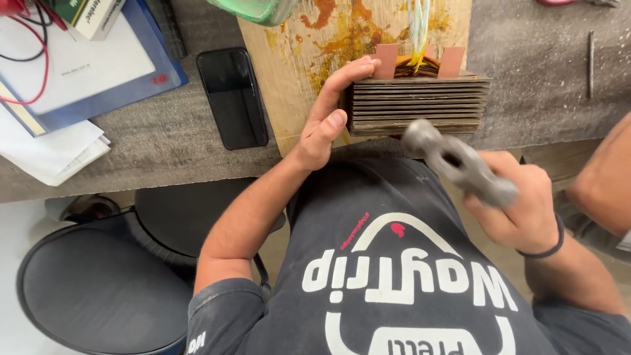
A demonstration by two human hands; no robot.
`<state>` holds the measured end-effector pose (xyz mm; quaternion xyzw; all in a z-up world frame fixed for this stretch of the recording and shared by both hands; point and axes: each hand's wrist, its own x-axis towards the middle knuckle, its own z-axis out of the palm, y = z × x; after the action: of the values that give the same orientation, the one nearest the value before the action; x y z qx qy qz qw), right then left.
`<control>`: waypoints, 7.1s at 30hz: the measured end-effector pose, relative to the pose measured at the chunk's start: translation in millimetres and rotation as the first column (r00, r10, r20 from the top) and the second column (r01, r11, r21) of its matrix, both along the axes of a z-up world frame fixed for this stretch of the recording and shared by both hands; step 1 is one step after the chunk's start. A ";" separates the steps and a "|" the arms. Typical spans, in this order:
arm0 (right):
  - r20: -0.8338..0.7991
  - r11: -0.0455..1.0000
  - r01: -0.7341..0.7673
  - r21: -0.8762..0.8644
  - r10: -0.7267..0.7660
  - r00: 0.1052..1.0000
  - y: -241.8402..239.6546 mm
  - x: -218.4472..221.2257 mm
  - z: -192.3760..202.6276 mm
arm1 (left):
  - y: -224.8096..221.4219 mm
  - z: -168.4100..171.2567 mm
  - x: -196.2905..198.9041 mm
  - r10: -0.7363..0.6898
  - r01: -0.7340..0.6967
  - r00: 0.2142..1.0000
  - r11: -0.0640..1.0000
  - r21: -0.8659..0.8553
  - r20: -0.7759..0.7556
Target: Assembling a laminated metal core by inserting plates and seating them with a hammer
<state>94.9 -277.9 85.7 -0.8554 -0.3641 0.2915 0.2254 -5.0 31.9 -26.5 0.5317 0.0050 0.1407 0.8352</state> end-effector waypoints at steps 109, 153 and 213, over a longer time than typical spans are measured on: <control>0.560 0.930 0.338 0.142 -0.357 0.748 -10.5 32.9 -111.1 | -1.4 49.7 23.4 0.334 -0.290 0.942 0.766 0.574 0.029; 0.134 0.732 0.370 0.572 -0.529 0.838 4.3 -16.6 -169.7 | 314.7 10.8 135.3 0.333 0.542 0.841 -0.528 0.654 -0.427; 0.242 0.781 0.072 0.621 -0.278 0.929 58.8 28.6 -45.8 | 34.6 37.0 -13.4 0.172 -0.272 0.962 0.514 0.813 0.213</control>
<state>123.5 -219.1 39.9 -0.8052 -0.3869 -0.0047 0.4493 -18.4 66.5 10.5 0.8513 -0.0387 0.2592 0.4546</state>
